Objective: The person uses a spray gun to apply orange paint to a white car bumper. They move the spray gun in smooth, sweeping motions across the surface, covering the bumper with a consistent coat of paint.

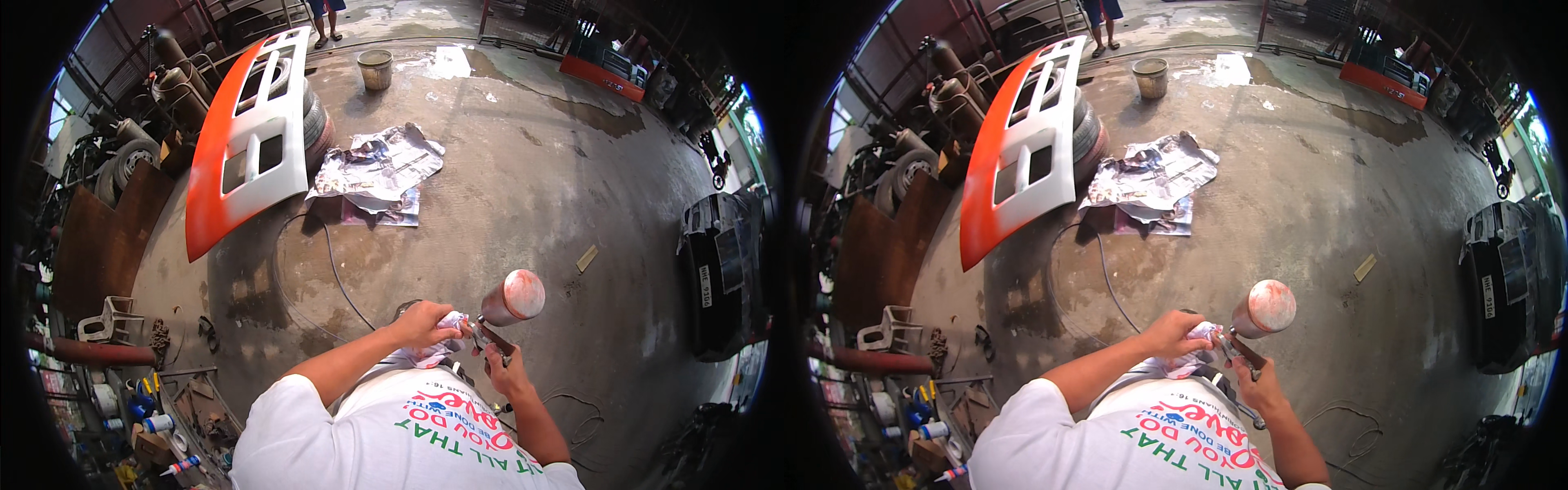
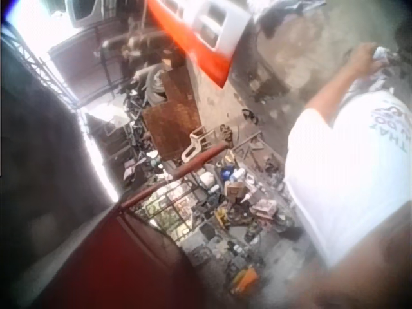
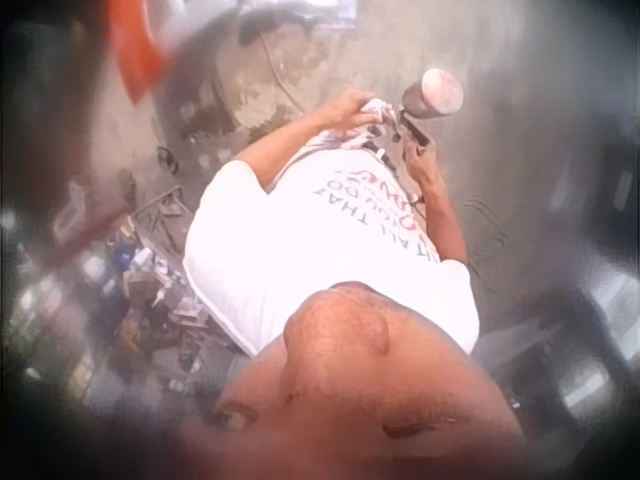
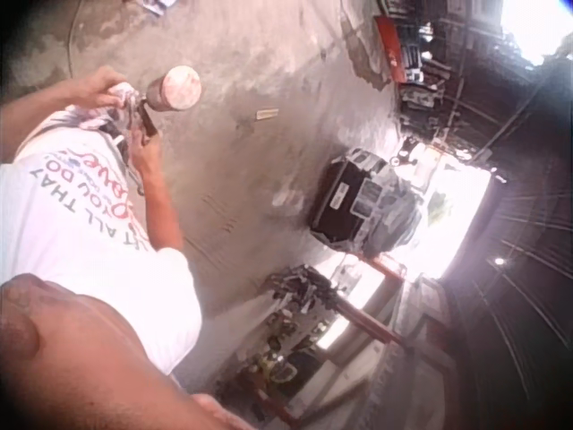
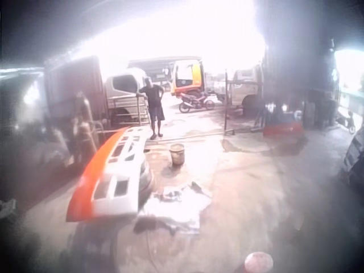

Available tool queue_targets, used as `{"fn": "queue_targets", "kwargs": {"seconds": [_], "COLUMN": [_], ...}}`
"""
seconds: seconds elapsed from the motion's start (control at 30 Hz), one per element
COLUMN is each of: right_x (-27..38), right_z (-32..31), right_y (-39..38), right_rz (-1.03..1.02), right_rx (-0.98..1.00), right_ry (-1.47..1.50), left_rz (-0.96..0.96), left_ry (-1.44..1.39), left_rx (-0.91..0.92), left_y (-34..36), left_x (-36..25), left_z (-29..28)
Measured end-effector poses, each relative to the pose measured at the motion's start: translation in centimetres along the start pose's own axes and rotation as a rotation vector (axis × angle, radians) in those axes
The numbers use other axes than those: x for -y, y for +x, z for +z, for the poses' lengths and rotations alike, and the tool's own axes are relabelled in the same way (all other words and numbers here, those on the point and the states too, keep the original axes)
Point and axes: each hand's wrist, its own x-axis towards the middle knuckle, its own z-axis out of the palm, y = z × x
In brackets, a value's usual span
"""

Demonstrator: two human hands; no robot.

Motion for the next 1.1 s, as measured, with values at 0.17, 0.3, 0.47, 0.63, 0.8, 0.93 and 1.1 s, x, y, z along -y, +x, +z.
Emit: {"fn": "queue_targets", "kwargs": {"seconds": [0.17,0.3,0.47,0.63,0.8,0.93,1.1], "right_x": [1.1,3.3,8.9,9.6,10.5,9.4,12.9], "right_z": [-8.2,-15.1,-24.7,-32.0,-39.8,-47.4,-58.6], "right_y": [10.2,19.8,32.1,41.0,51.3,61.6,73.9], "right_rz": [0.126,0.081,-0.029,-0.107,-0.088,-0.204,-0.316], "right_rx": [0.084,-0.007,0.041,-0.148,-0.063,0.015,0.24], "right_ry": [-0.091,-0.177,-0.279,-0.109,-0.158,-0.199,-0.253], "left_rz": [0.006,-0.036,-0.069,-0.015,-0.076,-0.183,-0.228], "left_ry": [-0.034,-0.111,-0.207,-0.13,-0.118,-0.108,-0.135], "left_rx": [-0.045,0.012,-0.043,0.081,0.043,-0.077,-0.365], "left_y": [11.1,25.0,39.9,55.5,66.5,75.4,86.7], "left_x": [3.2,5.3,4.4,6.0,7.7,9.2,7.5], "left_z": [-0.1,-2.1,-7.4,-9.9,-11.9,-12.3,-12.0]}}
